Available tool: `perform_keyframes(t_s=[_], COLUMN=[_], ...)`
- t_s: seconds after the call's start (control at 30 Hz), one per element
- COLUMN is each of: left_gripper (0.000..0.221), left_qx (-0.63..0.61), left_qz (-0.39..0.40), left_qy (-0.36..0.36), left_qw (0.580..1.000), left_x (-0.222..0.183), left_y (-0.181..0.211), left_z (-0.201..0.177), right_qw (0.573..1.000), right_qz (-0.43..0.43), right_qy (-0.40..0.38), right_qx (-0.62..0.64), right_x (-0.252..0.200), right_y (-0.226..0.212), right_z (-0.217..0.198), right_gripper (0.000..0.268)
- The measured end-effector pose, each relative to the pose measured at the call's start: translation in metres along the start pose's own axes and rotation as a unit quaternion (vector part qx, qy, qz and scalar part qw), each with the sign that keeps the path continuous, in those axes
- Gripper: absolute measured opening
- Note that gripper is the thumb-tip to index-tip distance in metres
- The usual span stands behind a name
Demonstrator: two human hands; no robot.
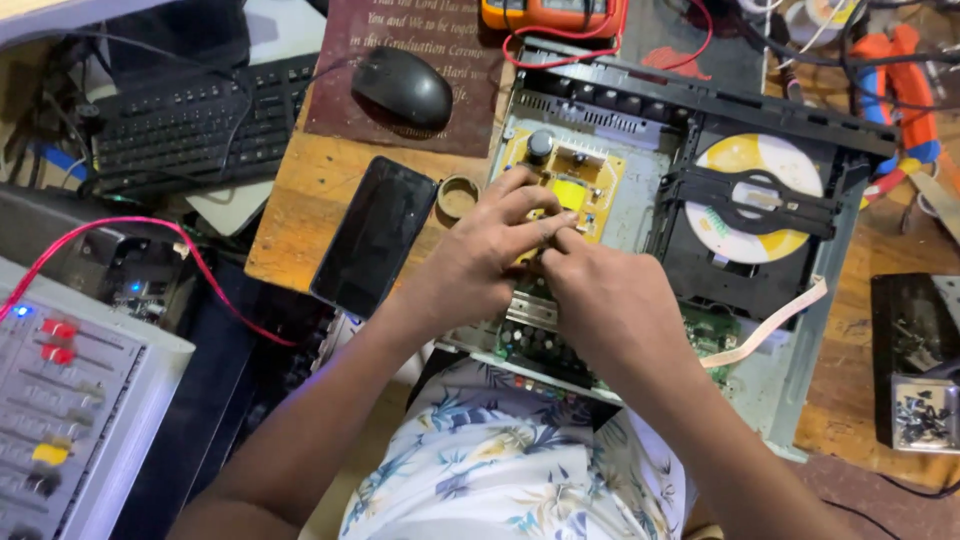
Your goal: Assembling the internal components of an electronic device, including installing a circuit board and connecting ribbon cables.
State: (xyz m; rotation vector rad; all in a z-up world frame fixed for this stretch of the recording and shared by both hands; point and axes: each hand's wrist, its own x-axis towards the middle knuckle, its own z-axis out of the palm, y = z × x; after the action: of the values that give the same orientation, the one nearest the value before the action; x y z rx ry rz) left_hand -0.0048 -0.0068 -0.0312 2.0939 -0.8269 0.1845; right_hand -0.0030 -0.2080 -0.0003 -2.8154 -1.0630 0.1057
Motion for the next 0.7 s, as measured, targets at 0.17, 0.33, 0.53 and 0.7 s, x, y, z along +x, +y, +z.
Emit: perform_keyframes(t_s=[0.17,0.33,0.53,0.7], left_gripper=[0.078,0.081,0.080,0.068], left_qx=[0.000,-0.013,0.073,0.045], left_qz=[-0.013,-0.028,0.010,-0.004], left_qy=[0.007,-0.004,0.008,0.026], left_qw=[1.000,1.000,0.997,0.999], left_x=[0.002,-0.005,-0.010,-0.009], left_y=[0.005,-0.011,0.003,0.003], left_z=[-0.001,0.010,0.007,0.008], right_qw=[1.000,0.998,0.997,0.997], right_qz=[-0.010,-0.009,0.000,0.021], right_qy=[0.023,0.065,0.072,0.067], right_qx=[-0.006,0.010,0.020,0.028], right_x=[0.000,-0.009,-0.009,-0.009], right_y=[-0.004,0.000,-0.004,-0.005], right_z=[0.002,0.007,0.000,0.000], right_gripper=[0.016,0.015,0.011,0.019])
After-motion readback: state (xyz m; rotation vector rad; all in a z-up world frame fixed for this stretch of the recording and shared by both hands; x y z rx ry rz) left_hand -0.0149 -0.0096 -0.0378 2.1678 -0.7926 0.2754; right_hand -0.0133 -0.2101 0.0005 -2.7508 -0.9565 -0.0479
